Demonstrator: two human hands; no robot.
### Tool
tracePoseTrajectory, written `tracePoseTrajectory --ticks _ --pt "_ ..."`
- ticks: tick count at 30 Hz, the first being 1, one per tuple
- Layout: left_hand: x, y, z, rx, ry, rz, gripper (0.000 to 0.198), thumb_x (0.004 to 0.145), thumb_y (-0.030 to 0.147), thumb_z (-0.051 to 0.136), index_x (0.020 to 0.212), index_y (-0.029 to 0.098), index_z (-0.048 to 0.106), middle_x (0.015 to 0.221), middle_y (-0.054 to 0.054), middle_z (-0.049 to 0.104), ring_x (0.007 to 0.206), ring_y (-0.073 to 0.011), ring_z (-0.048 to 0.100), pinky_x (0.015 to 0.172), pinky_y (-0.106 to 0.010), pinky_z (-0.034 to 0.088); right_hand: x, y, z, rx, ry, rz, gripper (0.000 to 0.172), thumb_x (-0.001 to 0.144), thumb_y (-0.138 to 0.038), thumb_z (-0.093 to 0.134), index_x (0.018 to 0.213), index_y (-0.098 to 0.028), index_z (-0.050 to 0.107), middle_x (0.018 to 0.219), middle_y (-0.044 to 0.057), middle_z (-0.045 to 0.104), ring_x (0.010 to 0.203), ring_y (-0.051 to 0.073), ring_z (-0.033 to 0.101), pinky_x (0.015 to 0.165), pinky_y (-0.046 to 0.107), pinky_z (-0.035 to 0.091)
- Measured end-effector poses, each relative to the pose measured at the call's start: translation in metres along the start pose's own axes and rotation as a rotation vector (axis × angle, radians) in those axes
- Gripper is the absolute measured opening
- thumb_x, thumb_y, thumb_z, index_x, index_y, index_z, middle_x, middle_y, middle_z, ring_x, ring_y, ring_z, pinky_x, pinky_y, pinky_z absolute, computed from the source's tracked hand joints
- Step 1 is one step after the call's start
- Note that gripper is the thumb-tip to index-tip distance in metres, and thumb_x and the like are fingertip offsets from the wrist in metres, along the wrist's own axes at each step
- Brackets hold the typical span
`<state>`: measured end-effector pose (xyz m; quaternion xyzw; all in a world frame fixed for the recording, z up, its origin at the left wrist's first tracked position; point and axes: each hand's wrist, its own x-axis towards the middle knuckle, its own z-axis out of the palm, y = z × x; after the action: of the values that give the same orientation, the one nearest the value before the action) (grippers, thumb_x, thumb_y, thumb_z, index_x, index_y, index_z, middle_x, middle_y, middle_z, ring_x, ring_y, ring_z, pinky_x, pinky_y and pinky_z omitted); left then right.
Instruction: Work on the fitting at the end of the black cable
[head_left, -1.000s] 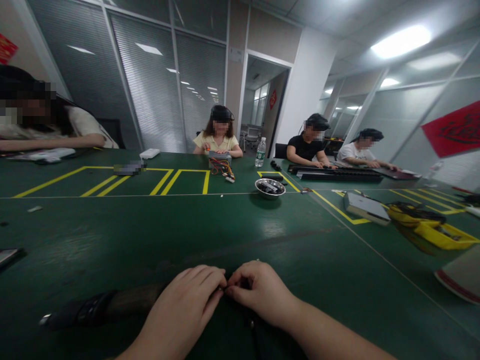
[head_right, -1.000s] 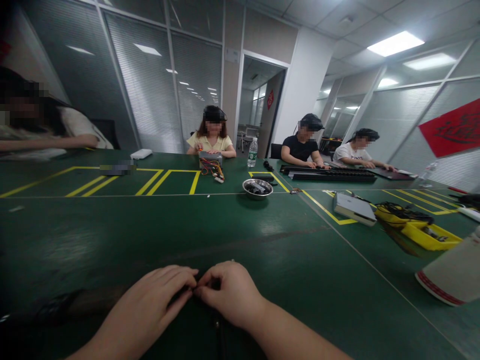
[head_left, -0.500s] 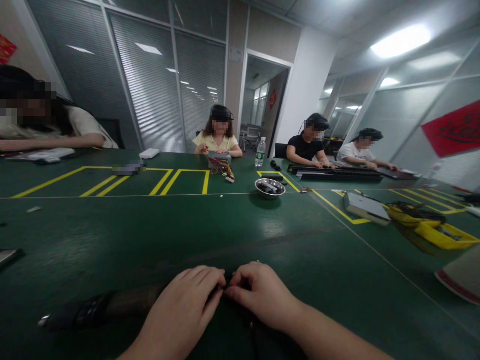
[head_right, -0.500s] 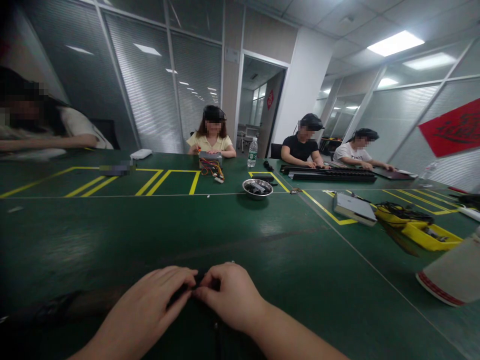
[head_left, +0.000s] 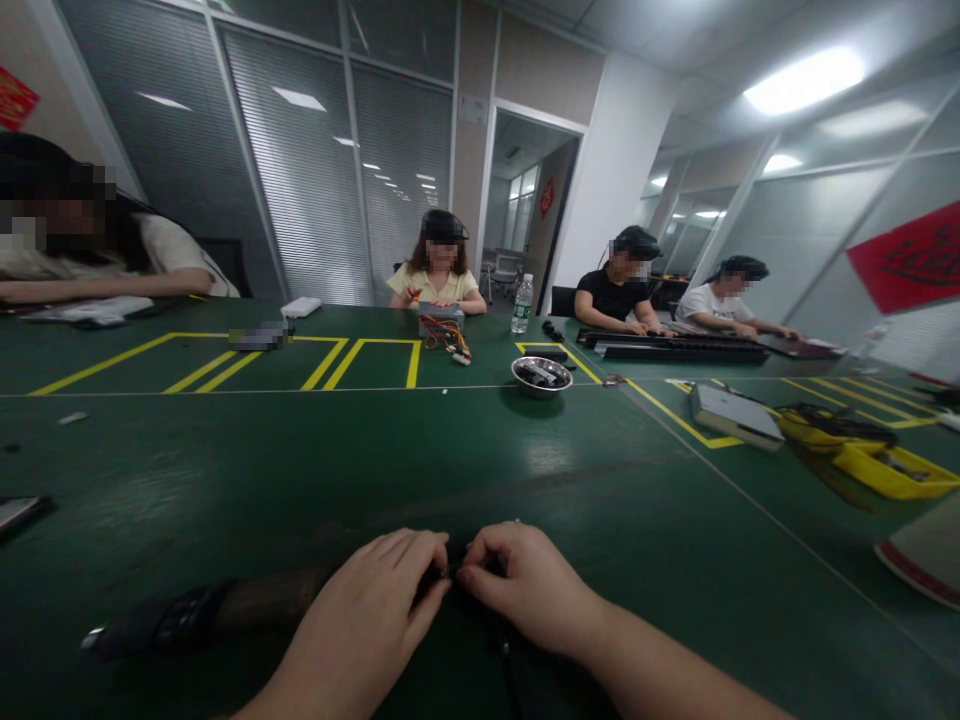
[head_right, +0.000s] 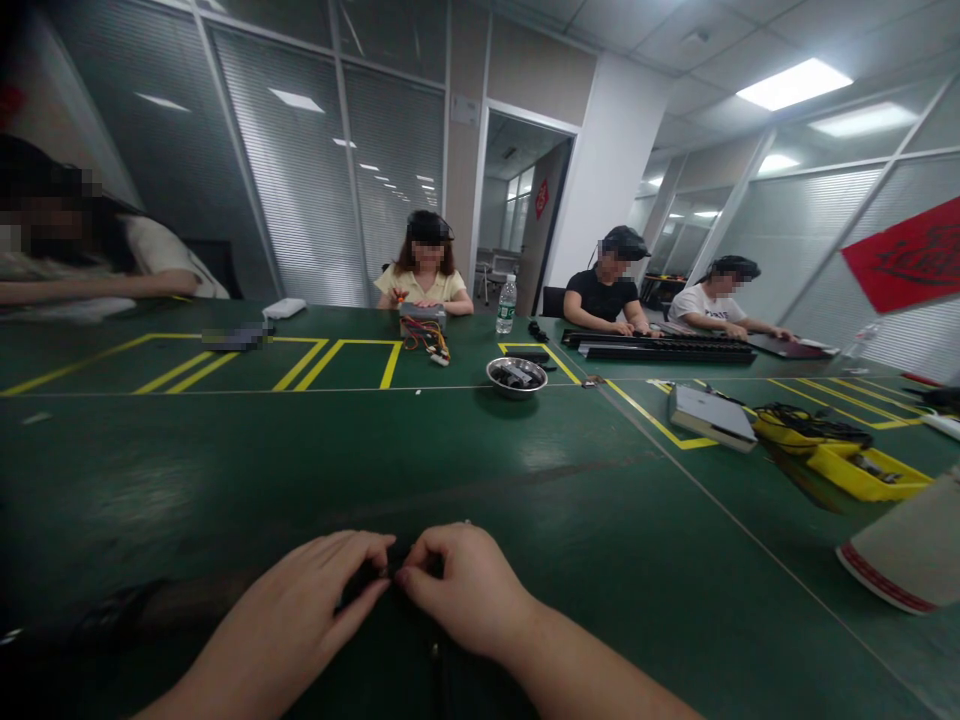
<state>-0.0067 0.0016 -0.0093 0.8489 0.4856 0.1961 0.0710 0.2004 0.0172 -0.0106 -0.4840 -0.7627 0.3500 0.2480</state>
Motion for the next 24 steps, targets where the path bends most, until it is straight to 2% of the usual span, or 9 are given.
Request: tracePoseTrajectory --ticks 6,17,24 --pt "-0.0005 -0.0011 0.0004 -0.014 0.004 0.021 0.009 0.086 0.024 0.052 0.092 0.023 0.059 0.104 -0.002 0.066 0.096 -0.0216 0.062 0.084 -0.037 0.050 0.0008 0.0010 0.0008 0.001 0.008 -0.016 0.011 0.082 -0.028 0.063 0.077 -0.019 0.066 0.073 -0.004 0.065 0.068 0.010 0.058 0.068 0.021 0.039" --pt "0.0015 0.0040 -0.0046 -0.032 0.019 0.032 0.016 0.082 0.019 0.049 0.093 0.023 0.060 0.103 -0.003 0.066 0.096 -0.0215 0.062 0.087 -0.039 0.050 0.0029 0.0041 0.0033 0.034 0.005 -0.017 0.009 0.081 -0.025 0.063 0.078 -0.018 0.067 0.070 -0.003 0.064 0.065 0.009 0.056 0.060 0.019 0.038" --pt "0.0011 0.0039 -0.0064 -0.025 0.012 0.026 0.015 0.085 0.022 0.048 0.094 0.023 0.060 0.104 -0.003 0.067 0.096 -0.0210 0.062 0.086 -0.038 0.050 0.0017 0.0028 0.0024 0.019 0.003 -0.030 0.011 0.082 -0.025 0.062 0.083 -0.018 0.070 0.074 -0.002 0.066 0.067 0.010 0.058 0.064 0.020 0.040"
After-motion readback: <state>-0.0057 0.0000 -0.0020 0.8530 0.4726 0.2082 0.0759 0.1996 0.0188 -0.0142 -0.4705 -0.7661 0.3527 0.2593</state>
